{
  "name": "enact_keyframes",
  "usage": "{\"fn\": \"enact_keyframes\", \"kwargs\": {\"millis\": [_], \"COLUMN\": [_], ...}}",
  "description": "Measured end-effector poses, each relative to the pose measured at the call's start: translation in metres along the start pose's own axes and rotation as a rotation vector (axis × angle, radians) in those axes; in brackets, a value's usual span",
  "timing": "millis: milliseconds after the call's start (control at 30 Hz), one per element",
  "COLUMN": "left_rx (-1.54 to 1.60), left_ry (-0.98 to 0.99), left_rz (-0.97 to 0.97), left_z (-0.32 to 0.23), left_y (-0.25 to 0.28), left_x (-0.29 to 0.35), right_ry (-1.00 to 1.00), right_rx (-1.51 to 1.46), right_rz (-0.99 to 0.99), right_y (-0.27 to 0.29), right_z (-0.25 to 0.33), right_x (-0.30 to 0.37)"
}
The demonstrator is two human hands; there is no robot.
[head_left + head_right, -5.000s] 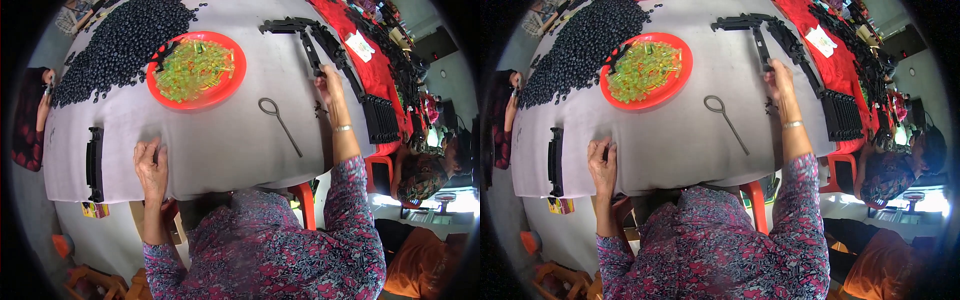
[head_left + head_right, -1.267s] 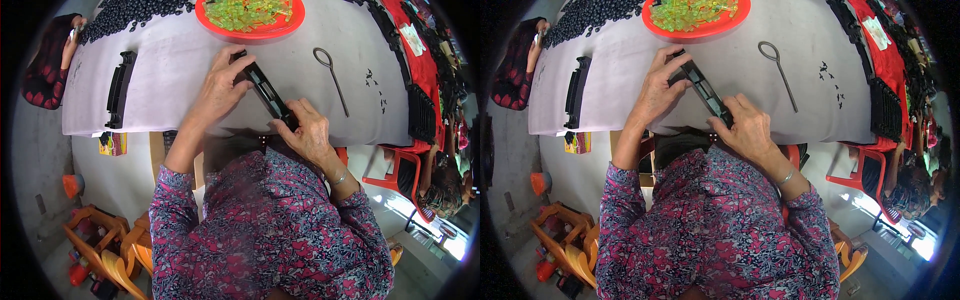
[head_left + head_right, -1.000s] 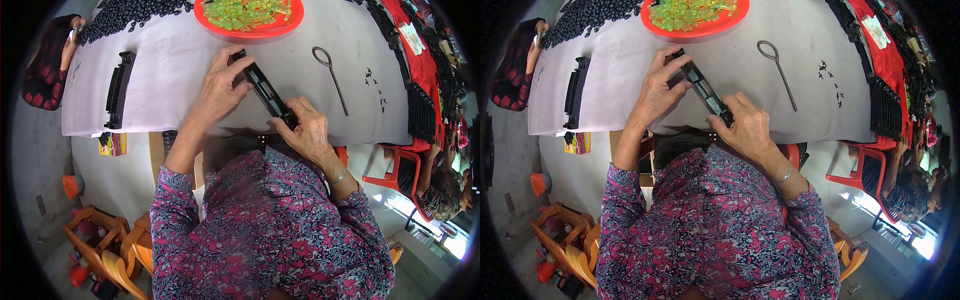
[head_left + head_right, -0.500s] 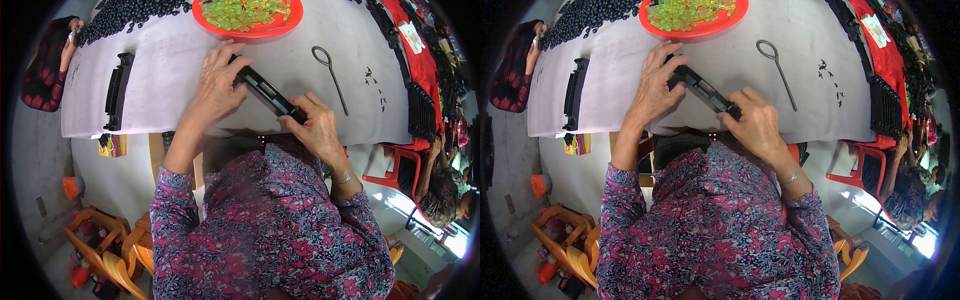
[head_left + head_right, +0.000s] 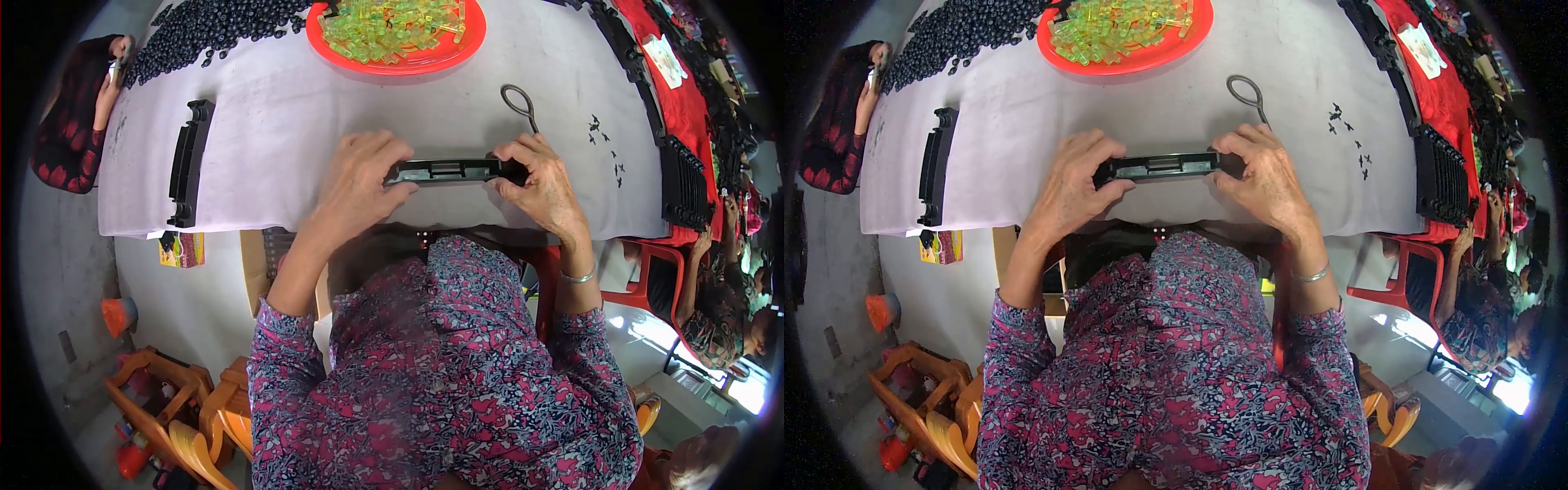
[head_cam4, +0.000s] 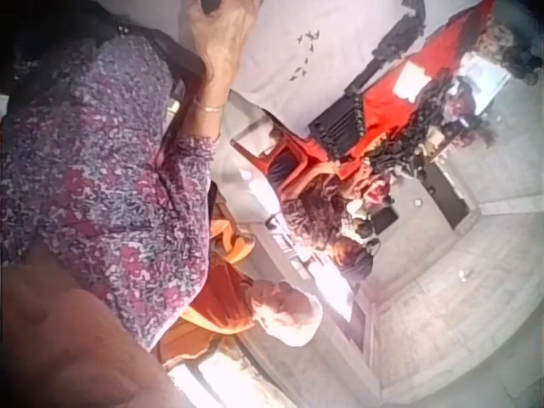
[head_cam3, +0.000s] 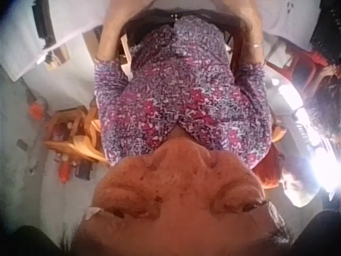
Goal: The person assembles levels by inserting green vials into plastic casings by hand and pressing them into place with a metal tool.
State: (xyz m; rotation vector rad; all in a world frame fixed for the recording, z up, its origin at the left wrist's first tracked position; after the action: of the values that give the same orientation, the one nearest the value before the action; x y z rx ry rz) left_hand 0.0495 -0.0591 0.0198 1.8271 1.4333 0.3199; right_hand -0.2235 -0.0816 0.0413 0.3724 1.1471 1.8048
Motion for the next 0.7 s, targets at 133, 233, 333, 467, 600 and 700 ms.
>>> {"fn": "enact_keyframes", "kwargs": {"millis": [133, 233, 333, 467, 600, 700], "left_rx": [-0.009, -0.017, 0.022, 0.073, 0.095, 0.094], "left_ry": [-0.004, -0.046, -0.047, -0.037, -0.045, -0.04], "left_rz": [-0.032, -0.06, -0.055, -0.081, -0.091, -0.095], "left_z": [0.003, 0.007, 0.01, 0.013, 0.014, 0.014], "left_y": [-0.003, -0.007, -0.008, -0.011, -0.011, -0.012], "left_x": [0.0, 0.003, 0.006, 0.008, 0.007, 0.008], "right_ry": [-0.023, -0.105, -0.094, -0.001, 0.012, 0.023], "right_rx": [-0.209, -0.365, -0.403, -0.291, 0.129, 0.381], "right_rz": [-0.008, -0.092, -0.241, -0.3, -0.124, -0.043], "right_y": [0.01, 0.012, 0.005, -0.012, -0.028, -0.043], "right_z": [-0.005, -0.022, -0.036, -0.046, -0.042, -0.034], "right_x": [-0.014, -0.042, -0.078, -0.133, -0.179, -0.195]}}
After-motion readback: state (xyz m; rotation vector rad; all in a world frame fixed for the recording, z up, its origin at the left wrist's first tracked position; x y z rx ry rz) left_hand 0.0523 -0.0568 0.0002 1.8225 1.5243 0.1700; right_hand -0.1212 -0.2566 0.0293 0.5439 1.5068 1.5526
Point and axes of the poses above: each hand's wrist, its own x-axis away from the middle knuckle, its own y-axis out of the back of the hand, z = x × y, the point moved 1 cm from there along -x, towards the middle knuckle, and after that the axes turned 5 degrees about y, right-handed, at the moved point
